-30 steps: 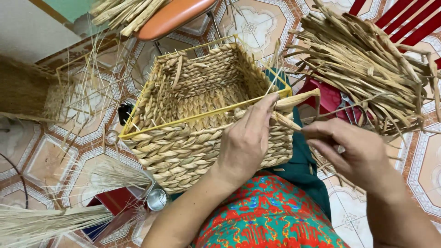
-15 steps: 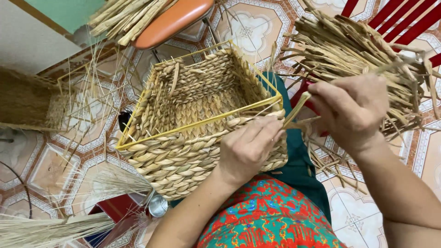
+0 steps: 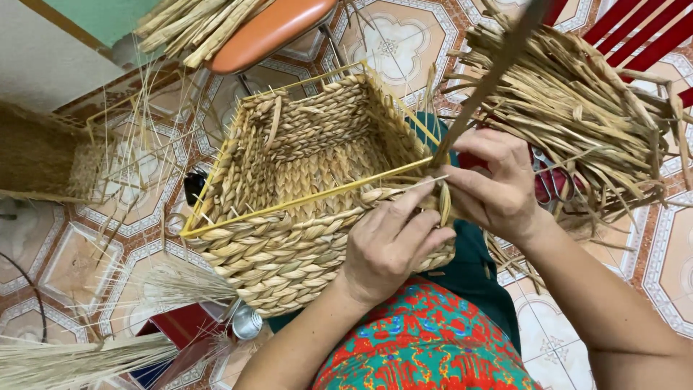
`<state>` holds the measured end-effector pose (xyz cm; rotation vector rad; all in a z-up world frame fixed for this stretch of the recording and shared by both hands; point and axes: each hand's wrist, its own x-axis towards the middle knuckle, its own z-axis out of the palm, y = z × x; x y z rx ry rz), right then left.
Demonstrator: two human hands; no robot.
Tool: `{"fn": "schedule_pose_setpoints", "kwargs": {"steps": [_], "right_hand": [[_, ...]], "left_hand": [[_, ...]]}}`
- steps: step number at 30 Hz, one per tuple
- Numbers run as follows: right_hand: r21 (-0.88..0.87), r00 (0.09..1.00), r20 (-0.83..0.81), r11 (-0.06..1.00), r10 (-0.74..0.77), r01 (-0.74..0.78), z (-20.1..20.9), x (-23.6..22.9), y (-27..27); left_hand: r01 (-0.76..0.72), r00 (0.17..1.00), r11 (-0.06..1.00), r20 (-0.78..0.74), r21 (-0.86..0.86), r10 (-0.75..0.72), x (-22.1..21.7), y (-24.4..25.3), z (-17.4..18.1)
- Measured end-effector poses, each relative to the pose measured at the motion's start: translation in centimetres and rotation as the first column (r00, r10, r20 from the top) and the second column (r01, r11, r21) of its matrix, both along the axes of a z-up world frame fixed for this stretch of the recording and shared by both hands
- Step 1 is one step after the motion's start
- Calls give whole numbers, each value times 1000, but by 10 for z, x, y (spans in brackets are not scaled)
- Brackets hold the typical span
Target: The person weaves a basket by threading dried fiber strips through the sides and wrapping them along the rim by hand.
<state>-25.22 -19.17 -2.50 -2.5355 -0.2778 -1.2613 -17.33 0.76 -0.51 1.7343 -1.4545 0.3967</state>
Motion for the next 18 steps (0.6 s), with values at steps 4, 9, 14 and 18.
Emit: {"fn": "schedule_pose_setpoints", "kwargs": {"steps": [4, 9, 14, 18], "right_hand": [[156, 984, -153, 986, 88, -64, -15, -12, -4], [872, 950, -135, 489, 280, -20, -51, -15, -7], [981, 904, -16, 182, 428, -69, -65, -6, -14], [973, 901, -77, 229, 428, -26, -70, -7, -16]], "left_hand": [[-56, 997, 996, -53, 72, 60, -6, -7, 6], [-99, 991, 990, -84, 102, 107, -7, -11, 0], [-124, 992, 989, -25, 82, 127, -7, -12, 6], [-111, 994, 980, 19, 164, 109, -9, -14, 4]]}}
